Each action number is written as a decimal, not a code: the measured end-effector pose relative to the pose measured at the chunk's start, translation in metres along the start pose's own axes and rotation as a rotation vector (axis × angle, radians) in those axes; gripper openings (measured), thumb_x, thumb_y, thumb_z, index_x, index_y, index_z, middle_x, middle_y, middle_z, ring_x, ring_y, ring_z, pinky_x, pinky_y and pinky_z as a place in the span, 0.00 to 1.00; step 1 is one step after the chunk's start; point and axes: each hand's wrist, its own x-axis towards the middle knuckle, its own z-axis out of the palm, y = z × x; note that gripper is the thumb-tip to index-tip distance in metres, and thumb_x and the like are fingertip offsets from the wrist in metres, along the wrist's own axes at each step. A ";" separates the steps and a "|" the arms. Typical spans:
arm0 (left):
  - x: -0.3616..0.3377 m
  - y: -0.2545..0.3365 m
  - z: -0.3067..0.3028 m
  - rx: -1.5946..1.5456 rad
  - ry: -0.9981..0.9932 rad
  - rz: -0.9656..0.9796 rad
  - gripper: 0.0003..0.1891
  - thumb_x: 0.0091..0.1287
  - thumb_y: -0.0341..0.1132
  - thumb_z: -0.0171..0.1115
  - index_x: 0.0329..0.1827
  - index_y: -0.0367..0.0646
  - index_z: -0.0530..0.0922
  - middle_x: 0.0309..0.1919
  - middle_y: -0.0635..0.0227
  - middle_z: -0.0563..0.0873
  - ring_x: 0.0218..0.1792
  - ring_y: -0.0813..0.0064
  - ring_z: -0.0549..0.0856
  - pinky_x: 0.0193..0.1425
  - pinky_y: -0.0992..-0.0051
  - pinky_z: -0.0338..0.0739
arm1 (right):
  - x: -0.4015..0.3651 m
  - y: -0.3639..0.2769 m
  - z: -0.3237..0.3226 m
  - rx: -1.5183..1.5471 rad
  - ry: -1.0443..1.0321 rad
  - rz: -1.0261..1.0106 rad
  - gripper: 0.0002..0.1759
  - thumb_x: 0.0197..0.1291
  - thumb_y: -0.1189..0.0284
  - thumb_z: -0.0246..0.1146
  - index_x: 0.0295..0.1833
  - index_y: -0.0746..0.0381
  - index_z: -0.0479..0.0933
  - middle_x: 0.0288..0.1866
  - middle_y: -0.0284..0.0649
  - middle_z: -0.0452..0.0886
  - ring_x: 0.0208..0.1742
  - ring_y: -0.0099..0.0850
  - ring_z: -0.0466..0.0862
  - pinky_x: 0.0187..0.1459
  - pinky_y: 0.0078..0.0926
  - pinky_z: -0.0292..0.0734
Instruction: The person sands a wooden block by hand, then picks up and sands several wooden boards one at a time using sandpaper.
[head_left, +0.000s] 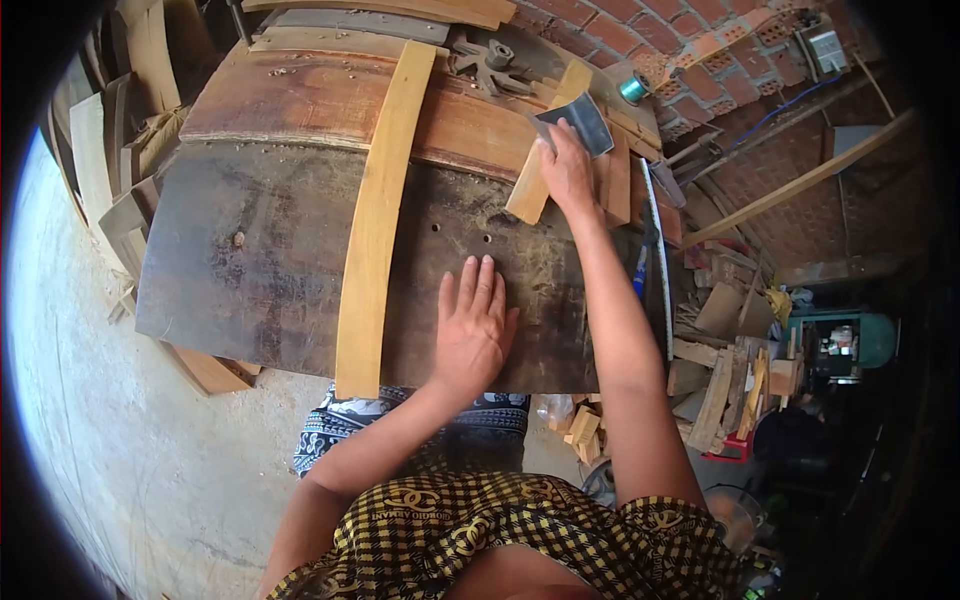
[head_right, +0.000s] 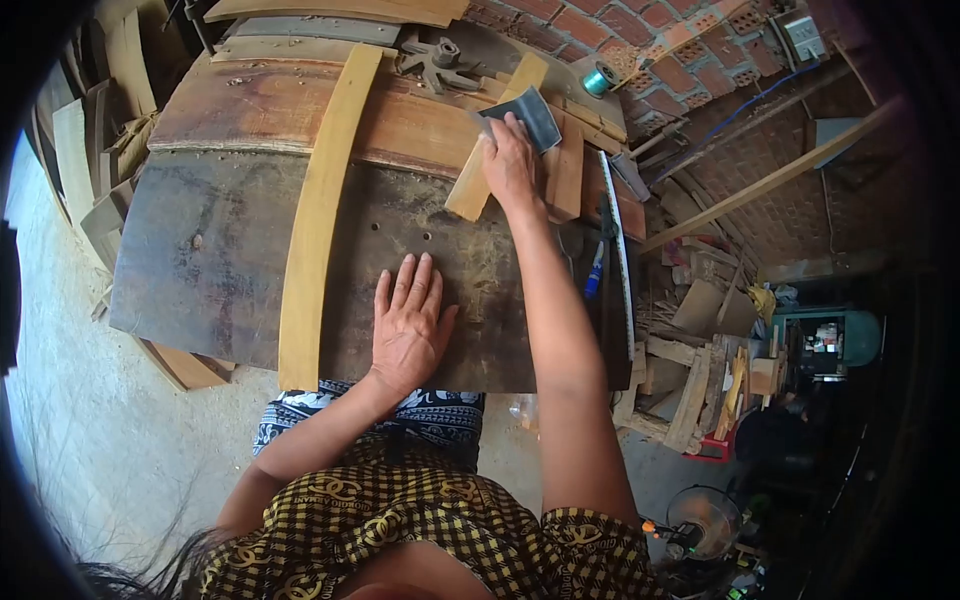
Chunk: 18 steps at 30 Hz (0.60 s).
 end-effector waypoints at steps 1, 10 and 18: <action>0.000 -0.001 0.001 -0.013 0.008 0.004 0.27 0.70 0.45 0.61 0.66 0.35 0.76 0.74 0.55 0.70 0.77 0.58 0.64 0.81 0.52 0.50 | 0.010 0.000 0.004 0.010 -0.013 0.023 0.22 0.65 0.67 0.62 0.62 0.67 0.77 0.69 0.63 0.72 0.70 0.58 0.72 0.71 0.48 0.67; -0.001 -0.002 0.003 -0.039 0.029 0.038 0.26 0.70 0.42 0.59 0.67 0.35 0.74 0.73 0.53 0.71 0.76 0.57 0.65 0.81 0.53 0.52 | -0.006 -0.041 0.032 -0.045 0.223 0.265 0.26 0.60 0.66 0.65 0.63 0.65 0.77 0.70 0.64 0.71 0.75 0.54 0.66 0.81 0.50 0.45; 0.016 -0.009 -0.004 -0.497 0.364 0.086 0.21 0.67 0.27 0.59 0.64 0.35 0.77 0.59 0.49 0.82 0.60 0.48 0.81 0.67 0.57 0.72 | -0.120 -0.108 -0.026 -0.048 0.036 0.286 0.28 0.57 0.75 0.63 0.66 0.61 0.77 0.74 0.53 0.69 0.76 0.63 0.62 0.73 0.57 0.62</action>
